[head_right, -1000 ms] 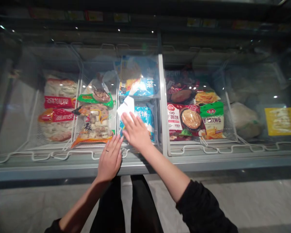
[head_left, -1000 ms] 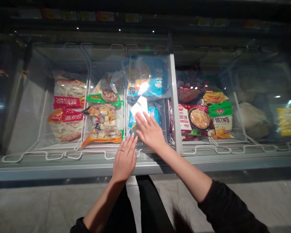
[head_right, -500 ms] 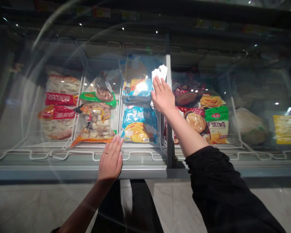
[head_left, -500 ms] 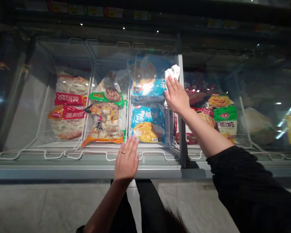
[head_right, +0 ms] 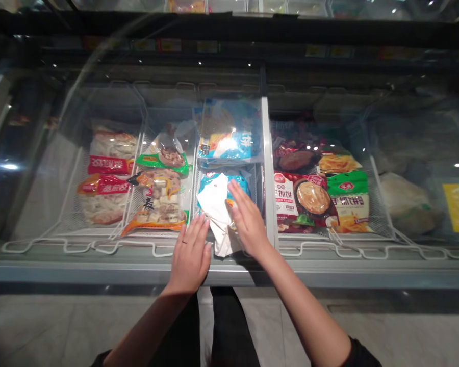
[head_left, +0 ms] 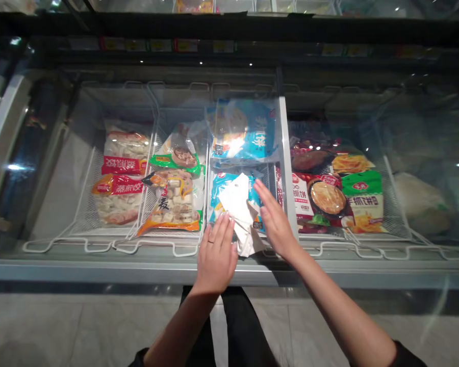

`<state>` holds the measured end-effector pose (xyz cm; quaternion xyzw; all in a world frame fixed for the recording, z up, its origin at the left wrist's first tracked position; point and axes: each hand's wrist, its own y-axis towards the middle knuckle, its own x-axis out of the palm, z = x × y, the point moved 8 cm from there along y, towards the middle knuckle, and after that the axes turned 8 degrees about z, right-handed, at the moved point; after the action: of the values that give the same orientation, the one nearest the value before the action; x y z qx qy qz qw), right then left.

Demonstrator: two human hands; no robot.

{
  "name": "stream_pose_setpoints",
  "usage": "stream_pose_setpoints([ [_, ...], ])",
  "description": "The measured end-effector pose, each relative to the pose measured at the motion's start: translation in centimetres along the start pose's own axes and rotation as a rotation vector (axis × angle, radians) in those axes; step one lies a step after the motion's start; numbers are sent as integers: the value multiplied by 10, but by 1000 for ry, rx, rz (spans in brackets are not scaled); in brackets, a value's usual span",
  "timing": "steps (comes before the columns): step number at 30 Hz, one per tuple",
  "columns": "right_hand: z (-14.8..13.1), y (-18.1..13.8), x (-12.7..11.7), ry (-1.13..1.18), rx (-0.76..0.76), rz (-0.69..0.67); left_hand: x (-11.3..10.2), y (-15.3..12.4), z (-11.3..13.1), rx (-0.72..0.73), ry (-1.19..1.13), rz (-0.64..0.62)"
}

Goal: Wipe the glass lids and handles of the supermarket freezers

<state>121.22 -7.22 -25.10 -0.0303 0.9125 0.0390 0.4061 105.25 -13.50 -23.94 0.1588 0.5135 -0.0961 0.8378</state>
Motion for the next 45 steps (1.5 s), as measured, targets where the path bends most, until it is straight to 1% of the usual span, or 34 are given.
stream_pose_setpoints([
  [2,30,22,-19,-46,99,162,16,15,20,-46,-11,-31],
  [3,44,34,-24,-88,127,205,26,22,28,-86,-6,-52],
  [5,66,60,-24,-166,135,214,47,37,36,-181,40,-86],
  [7,80,84,-17,-211,101,180,65,55,35,-249,115,-118],
  [9,88,101,-10,-244,69,153,79,78,25,-242,165,-159],
  [11,92,110,-4,-277,49,146,86,112,8,-191,161,-167],
  [12,93,112,-2,-288,42,150,86,131,-3,-170,145,-146],
  [14,97,112,-1,-295,51,184,82,167,-26,-181,118,-53],
  [16,105,109,-7,-292,112,263,78,191,-40,-216,125,21],
  [17,109,108,-11,-291,155,305,78,196,-40,-213,140,25],
  [18,111,107,-14,-290,190,335,80,197,-34,-181,157,5],
  [20,108,108,-17,-289,188,323,86,185,-7,-37,176,-87],
  [22,93,111,-12,-287,82,229,92,161,22,139,170,-183],
  [23,84,111,-9,-283,14,175,93,150,31,211,161,-216],
  [24,76,110,-6,-275,-50,127,92,141,34,262,153,-237],
  [25,69,108,-4,-266,-100,89,90,135,29,288,149,-243],
  [26,65,106,-2,-257,-135,62,84,132,16,287,152,-235],
  [27,63,104,-1,-250,-156,46,77,132,-5,260,161,-215],
  [28,62,103,-1,-245,-165,39,66,133,-34,210,176,-183],
  [29,63,102,0,-243,-167,37,51,134,-70,136,195,-141],
  [31,66,101,2,-240,-168,37,12,127,-150,-18,223,-29],
  [33,66,101,4,-247,-178,39,-34,109,-229,-155,244,80],
  [34,66,102,4,-259,-176,49,-56,97,-263,-209,265,117],
  [36,67,104,3,-298,-144,89,-95,76,-318,-333,300,208],
  [37,67,105,3,-316,-121,109,-108,69,-337,-393,311,248],
  [38,67,106,2,-329,-101,120,-116,65,-349,-442,321,280],
  [39,67,106,3,-336,-86,123,-117,66,-355,-475,328,300],
  [40,67,106,3,-336,-77,119,-111,72,-352,-485,332,300],
  [41,68,106,4,-334,-73,111,-99,82,-341,-475,333,289],
  [42,68,107,4,-331,-69,106,-82,95,-323,-444,324,261],
  [43,69,107,4,-326,-66,105,-60,110,-298,-395,306,218],
  [44,70,107,4,-318,-65,105,-38,125,-267,-342,281,182],
  [45,71,107,4,-304,-63,108,-15,139,-232,-278,251,139],
])
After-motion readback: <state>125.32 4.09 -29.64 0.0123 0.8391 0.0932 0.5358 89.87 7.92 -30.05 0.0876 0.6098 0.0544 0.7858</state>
